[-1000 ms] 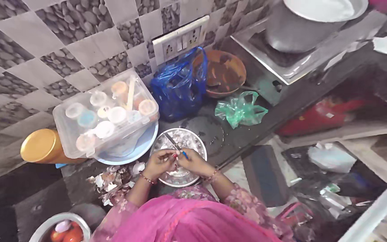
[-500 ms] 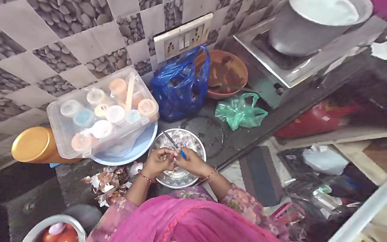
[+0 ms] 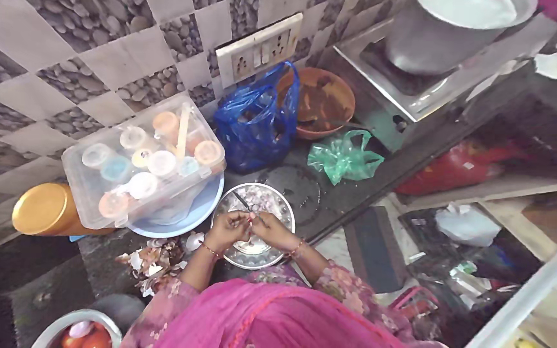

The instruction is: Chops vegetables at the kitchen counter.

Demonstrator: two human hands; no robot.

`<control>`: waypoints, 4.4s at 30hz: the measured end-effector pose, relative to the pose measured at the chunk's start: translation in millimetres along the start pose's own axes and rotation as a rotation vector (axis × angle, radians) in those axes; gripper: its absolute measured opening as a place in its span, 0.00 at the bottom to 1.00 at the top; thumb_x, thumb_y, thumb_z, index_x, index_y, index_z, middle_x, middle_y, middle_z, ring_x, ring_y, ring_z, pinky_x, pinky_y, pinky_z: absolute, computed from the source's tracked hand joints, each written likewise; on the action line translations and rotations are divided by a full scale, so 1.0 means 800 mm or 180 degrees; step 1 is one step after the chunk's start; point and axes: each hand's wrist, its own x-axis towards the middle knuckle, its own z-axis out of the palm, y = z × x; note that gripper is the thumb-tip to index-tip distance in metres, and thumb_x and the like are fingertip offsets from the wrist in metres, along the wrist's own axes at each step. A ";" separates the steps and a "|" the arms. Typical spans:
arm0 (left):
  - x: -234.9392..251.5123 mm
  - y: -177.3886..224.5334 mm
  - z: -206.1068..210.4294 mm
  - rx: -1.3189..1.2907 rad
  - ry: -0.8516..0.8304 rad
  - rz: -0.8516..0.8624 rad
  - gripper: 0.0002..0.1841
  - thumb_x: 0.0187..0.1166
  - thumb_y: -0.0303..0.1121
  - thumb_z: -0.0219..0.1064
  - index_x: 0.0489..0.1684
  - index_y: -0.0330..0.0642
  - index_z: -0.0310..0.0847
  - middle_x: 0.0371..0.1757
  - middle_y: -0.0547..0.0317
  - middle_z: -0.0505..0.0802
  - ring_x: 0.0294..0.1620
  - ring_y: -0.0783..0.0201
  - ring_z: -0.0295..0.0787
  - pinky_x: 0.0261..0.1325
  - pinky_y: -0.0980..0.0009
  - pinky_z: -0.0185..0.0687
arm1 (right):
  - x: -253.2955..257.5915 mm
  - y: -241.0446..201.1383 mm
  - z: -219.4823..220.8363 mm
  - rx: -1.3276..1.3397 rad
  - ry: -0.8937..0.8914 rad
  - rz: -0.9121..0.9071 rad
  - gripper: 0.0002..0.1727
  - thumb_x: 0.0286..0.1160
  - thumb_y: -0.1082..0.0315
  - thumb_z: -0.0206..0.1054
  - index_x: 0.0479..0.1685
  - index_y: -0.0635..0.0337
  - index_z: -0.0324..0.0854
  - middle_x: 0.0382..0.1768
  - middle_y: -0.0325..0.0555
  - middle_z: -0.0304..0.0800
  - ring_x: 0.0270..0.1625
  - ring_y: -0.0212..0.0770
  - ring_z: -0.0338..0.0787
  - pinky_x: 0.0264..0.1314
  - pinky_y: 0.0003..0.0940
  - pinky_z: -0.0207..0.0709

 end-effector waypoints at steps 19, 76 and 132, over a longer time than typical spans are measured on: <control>0.009 -0.004 -0.007 0.1415 0.0232 -0.0096 0.30 0.70 0.24 0.72 0.77 0.31 0.75 0.86 0.40 0.70 0.74 0.53 0.80 0.73 0.63 0.80 | 0.008 -0.034 -0.035 -0.2870 0.1257 0.0324 0.21 0.89 0.56 0.53 0.41 0.61 0.86 0.39 0.58 0.92 0.44 0.62 0.93 0.40 0.62 0.80; -0.044 0.004 0.010 0.0510 0.0313 -0.0109 0.12 0.78 0.26 0.69 0.55 0.31 0.83 0.40 0.62 0.93 0.34 0.78 0.91 0.42 0.79 0.89 | -0.037 0.009 0.000 -0.0021 0.0200 -0.0035 0.13 0.77 0.59 0.62 0.42 0.63 0.78 0.26 0.33 0.74 0.26 0.25 0.74 0.33 0.26 0.72; 0.005 -0.018 0.002 0.0066 0.0575 -0.0082 0.10 0.75 0.22 0.69 0.52 0.27 0.84 0.41 0.55 0.92 0.36 0.74 0.89 0.44 0.76 0.88 | 0.006 0.010 -0.005 -0.0537 0.0258 0.0227 0.19 0.85 0.56 0.55 0.36 0.63 0.79 0.26 0.37 0.73 0.29 0.30 0.74 0.36 0.32 0.72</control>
